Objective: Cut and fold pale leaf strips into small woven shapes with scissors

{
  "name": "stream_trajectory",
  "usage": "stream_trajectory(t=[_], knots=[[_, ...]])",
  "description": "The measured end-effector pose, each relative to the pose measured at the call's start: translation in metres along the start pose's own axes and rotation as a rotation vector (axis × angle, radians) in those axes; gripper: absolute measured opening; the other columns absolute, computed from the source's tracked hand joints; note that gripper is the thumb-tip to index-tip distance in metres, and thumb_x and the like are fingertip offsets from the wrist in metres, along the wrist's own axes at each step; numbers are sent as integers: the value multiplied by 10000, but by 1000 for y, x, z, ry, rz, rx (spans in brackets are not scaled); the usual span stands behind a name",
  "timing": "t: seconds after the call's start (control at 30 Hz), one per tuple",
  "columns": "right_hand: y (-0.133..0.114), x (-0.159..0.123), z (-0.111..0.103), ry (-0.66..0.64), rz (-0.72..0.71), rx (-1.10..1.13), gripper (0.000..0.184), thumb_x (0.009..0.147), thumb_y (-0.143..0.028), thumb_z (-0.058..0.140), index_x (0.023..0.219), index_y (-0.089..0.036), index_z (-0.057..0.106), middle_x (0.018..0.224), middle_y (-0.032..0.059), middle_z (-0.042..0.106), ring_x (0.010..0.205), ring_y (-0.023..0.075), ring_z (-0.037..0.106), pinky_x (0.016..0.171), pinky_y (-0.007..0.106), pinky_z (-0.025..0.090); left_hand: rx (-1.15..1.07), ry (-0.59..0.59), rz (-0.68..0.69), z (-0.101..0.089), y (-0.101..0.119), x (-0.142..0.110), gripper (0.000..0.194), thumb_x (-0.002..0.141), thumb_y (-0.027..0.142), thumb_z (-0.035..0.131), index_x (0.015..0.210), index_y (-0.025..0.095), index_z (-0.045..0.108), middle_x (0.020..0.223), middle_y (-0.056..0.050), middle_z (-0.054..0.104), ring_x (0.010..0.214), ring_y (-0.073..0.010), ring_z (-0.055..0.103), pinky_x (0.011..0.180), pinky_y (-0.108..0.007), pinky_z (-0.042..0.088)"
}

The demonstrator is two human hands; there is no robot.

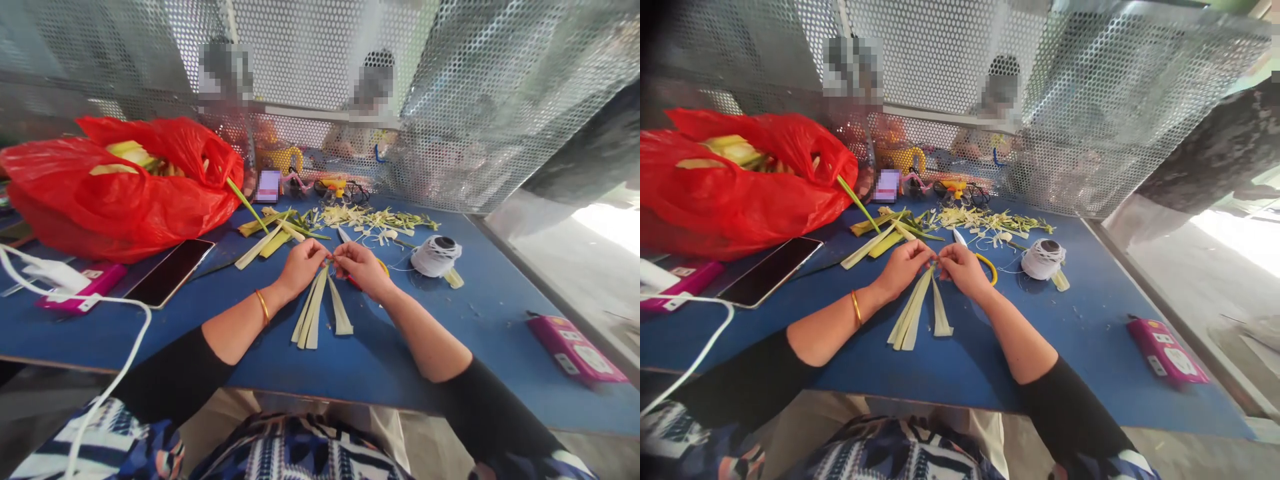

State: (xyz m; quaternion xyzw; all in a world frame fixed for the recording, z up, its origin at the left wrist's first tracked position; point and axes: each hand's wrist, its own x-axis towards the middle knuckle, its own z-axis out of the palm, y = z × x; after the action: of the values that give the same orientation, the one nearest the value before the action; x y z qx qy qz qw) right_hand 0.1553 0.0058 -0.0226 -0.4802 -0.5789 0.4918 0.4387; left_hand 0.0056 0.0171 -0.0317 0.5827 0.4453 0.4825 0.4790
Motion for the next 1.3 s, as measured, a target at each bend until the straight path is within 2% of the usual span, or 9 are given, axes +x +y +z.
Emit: stream_trajectory(t=[0.2,0.4,0.47,0.53,0.67,0.73,0.97,1.13,1.3], knots=[[1,-1,7,13,109,67,175,698,-132,621,856,-193,580,546,-70,615,453,85,583,447,180,417,215,18,157,-2,-3,-1,113,792,185,556,695,196,614,710,0,660,677,-147,596,666,-266,457],[4,-2,5,-29,169,111,36,669,-151,650,667,-163,616,574,-40,630,467,54,559,455,163,398,396,7,376,-1,1,-4,140,796,141,538,677,202,580,766,-16,656,740,-153,594,718,-271,458],[6,0,4,9,125,146,70,654,-200,679,671,-164,622,582,-40,629,474,54,554,462,168,397,338,70,317,0,2,-5,125,804,177,575,681,198,572,768,-16,645,745,-154,589,700,-266,461],[7,1,3,48,57,176,119,640,-246,700,701,-170,632,594,-40,634,483,60,555,470,177,399,205,88,136,2,4,-6,171,812,271,640,680,191,567,715,-9,624,695,-151,579,668,-267,468],[6,2,3,62,-58,202,180,640,-315,711,730,-181,631,575,-48,613,483,75,539,486,205,419,-284,-196,-359,5,9,-8,266,858,373,649,716,158,583,656,-16,614,585,-131,589,625,-276,511],[4,1,2,52,-99,194,188,654,-329,706,749,-184,633,570,-52,603,481,77,525,499,216,427,-472,-272,-471,4,11,-8,208,851,292,676,736,143,586,649,-5,598,536,-105,577,598,-258,524],[5,1,-3,74,-244,-42,151,793,-338,588,813,-192,621,713,-1,670,597,124,606,565,248,443,-650,-252,-538,-3,17,-3,220,891,75,538,677,118,556,544,48,450,347,3,284,321,-106,226],[8,-7,0,87,-574,-695,217,922,-225,462,884,-185,672,840,69,709,761,181,640,709,303,445,-671,-149,-637,-3,19,0,358,915,58,451,566,139,471,461,75,348,324,3,225,308,-105,181],[7,-11,0,10,-771,-1120,262,968,-178,433,941,-171,693,821,88,713,767,190,624,735,312,398,-631,-61,-555,-2,20,-3,283,806,21,616,569,132,508,445,98,316,335,11,219,327,-111,160]])
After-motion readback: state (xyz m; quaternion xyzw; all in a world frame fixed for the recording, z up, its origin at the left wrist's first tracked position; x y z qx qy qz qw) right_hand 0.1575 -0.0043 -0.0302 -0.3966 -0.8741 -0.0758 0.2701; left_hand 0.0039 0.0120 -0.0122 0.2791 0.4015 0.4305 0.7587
